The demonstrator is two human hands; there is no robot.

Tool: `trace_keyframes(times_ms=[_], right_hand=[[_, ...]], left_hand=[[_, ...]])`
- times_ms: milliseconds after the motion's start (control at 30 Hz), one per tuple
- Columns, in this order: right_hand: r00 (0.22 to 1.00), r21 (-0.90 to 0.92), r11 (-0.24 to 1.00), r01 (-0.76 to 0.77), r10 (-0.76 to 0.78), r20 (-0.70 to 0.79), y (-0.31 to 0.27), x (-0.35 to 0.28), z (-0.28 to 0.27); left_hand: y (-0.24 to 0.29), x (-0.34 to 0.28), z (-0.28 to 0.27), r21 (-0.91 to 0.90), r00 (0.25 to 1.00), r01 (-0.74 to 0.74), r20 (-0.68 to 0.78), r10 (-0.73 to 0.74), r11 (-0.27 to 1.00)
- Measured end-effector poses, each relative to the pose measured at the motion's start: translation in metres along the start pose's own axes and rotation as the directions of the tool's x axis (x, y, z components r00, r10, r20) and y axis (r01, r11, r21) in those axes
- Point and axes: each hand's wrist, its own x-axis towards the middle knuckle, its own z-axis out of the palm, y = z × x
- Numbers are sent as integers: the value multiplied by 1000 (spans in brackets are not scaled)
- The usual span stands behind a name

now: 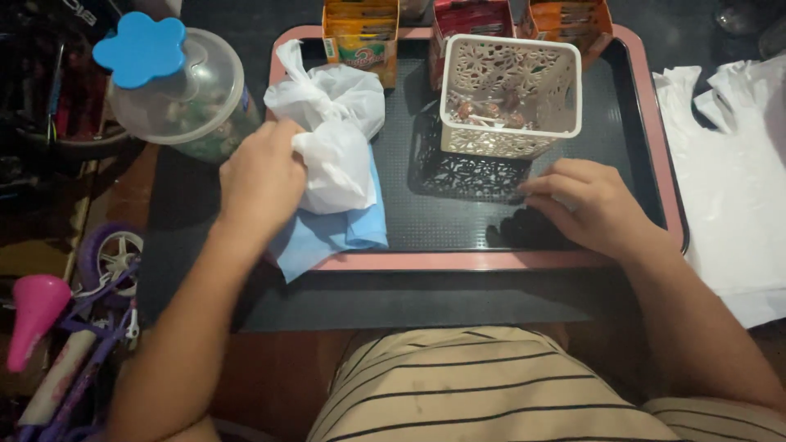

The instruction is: Packaging lollipops and small candies into plastic bags

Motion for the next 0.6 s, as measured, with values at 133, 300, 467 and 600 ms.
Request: trace_keyframes(times_ms=[133,300,467,600], right_hand=[[999,-91,995,31,-34,-34,1,0,0],[995,-75,997,26,-33,-92,-3,1,-6],[947,-250,939,-234,162,-277,11,-35,-15],[785,-117,844,-523,424,-452,31,-69,-58]], left_hand=[[1,-6,17,426,892,-117,-351,284,897],[46,-29,-23,196,890,-225,-358,283,954],[97,-43,-29,-60,750,-622,-334,571,781],[118,-38,1,-140,674,-737,-224,704,661]])
